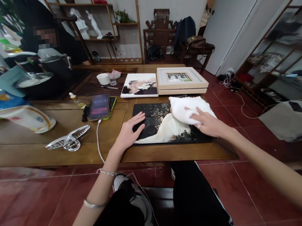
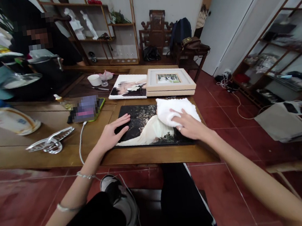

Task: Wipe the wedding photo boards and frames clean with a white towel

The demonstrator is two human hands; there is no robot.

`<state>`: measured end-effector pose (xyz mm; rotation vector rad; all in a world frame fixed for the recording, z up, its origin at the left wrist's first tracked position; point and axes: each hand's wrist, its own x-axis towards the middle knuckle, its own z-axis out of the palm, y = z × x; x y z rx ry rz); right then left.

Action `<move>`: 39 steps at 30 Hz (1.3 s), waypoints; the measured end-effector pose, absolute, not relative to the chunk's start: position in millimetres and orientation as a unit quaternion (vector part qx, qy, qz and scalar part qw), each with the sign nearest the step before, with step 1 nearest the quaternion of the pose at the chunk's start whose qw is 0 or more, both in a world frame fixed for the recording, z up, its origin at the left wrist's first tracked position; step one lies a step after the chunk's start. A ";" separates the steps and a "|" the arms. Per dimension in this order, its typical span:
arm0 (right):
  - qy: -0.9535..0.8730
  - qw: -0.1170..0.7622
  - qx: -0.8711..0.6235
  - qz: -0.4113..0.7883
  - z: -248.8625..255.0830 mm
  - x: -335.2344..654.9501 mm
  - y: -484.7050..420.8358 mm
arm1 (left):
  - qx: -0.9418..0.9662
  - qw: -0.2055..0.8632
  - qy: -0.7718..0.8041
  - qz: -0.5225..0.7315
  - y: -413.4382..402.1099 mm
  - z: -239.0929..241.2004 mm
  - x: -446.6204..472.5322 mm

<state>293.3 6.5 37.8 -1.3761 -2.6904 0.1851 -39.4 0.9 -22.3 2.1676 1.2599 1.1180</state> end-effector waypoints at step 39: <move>-0.932 0.013 -0.350 0.094 43.2 276.7 -99.1 | 0.779 0.187 0.446 0.399 1.1 -21.9 -38.5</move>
